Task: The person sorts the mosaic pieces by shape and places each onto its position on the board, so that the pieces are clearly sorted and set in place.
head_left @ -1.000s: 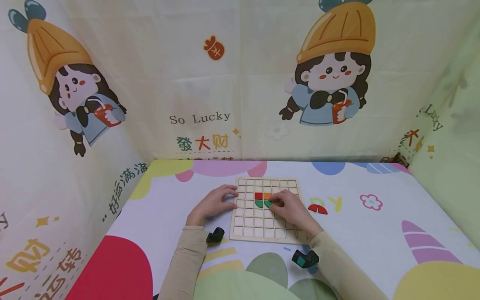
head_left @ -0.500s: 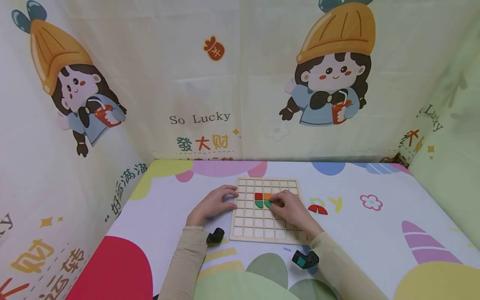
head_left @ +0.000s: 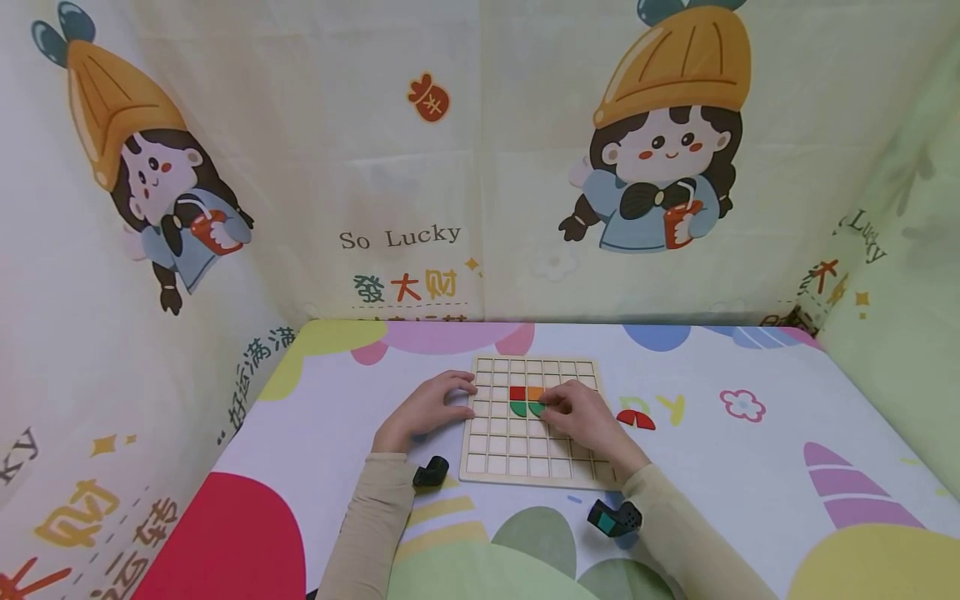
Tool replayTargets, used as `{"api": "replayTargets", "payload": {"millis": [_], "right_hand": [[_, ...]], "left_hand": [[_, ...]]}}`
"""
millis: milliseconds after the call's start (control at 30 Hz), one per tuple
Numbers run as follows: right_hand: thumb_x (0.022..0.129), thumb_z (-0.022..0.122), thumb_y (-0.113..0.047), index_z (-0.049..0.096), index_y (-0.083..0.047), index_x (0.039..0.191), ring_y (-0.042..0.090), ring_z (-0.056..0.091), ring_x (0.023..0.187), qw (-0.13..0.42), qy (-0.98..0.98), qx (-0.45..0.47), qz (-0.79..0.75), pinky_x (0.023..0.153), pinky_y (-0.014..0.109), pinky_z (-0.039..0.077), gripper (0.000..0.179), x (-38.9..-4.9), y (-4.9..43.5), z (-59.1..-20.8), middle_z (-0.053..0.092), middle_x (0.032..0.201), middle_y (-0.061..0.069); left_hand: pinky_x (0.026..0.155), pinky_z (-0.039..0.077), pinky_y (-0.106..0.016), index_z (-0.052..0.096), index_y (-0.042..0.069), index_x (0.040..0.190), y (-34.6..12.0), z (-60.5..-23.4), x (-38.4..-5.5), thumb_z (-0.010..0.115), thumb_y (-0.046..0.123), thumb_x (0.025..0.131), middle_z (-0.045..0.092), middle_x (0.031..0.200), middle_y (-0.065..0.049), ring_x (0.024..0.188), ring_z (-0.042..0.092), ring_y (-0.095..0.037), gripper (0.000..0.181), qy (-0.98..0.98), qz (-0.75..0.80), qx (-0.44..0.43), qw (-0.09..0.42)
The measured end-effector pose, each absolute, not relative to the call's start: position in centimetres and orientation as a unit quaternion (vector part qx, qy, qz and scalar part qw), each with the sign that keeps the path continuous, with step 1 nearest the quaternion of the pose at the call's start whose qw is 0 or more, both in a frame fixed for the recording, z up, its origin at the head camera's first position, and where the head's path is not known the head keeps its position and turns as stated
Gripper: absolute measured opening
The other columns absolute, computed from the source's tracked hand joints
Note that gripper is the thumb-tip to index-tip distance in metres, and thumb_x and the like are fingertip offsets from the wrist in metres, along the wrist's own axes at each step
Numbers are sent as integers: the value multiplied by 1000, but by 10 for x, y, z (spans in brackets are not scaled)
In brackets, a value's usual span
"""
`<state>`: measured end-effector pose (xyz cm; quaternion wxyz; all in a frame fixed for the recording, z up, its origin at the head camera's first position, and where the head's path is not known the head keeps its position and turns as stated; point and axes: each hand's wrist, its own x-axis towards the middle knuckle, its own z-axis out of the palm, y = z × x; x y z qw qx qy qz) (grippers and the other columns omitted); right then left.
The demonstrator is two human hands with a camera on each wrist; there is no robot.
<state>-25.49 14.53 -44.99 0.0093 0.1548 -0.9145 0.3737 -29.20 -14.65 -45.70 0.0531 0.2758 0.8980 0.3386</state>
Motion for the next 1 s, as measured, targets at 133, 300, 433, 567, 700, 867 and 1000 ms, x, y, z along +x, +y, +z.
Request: {"api": "replayTargets", "payload": {"millis": [133,300,433,567,700,867,1000], "right_hand": [[88,74,-18,72,-10,110,16,56,85,5,-908,145,393,76,32,51,24,-254,151,-450,63,103,1],[89,73,-24,70,-12,115,18,59,90,12,-907,121,402,79,34,52,29,-253,162,-446,64,107,2],[91,71,-24,68,-10,118,22,62,94,19,-909,105,403,80,37,54,31,-250,180,-440,64,111,7],[92,69,-24,65,-7,121,24,63,94,36,-912,90,399,76,33,55,34,-248,203,-437,65,111,10],[93,68,-28,64,-7,123,27,63,96,42,-916,68,393,70,28,55,37,-244,227,-433,64,112,13],[95,64,-34,61,-8,129,32,58,106,25,-924,31,379,74,29,53,43,-238,249,-428,60,121,15],[95,62,-38,59,-8,131,33,56,110,19,-928,17,371,78,34,53,47,-235,264,-425,59,125,16]], "left_hand": [[112,34,-40,67,6,120,-146,-456,-292,76,20,86,52,141,-6,134,44,-24,38,899,336,276,53],[112,34,-40,67,6,120,-146,-455,-290,76,20,86,52,141,-6,134,44,-25,38,899,338,273,56],[112,34,-40,67,6,120,-146,-456,-290,76,20,86,52,141,-6,134,44,-25,38,899,337,274,54],[112,34,-40,67,6,119,-146,-457,-291,76,20,86,52,141,-6,134,44,-24,37,899,336,276,53],[112,35,-40,67,7,119,-147,-457,-292,76,20,86,53,140,-5,134,44,-24,37,899,336,278,51],[112,35,-39,68,7,119,-147,-458,-292,76,21,85,53,140,-4,134,45,-23,37,899,335,278,48],[112,35,-39,68,8,119,-147,-458,-292,76,22,86,52,141,-4,134,45,-23,38,900,334,275,50]]}}
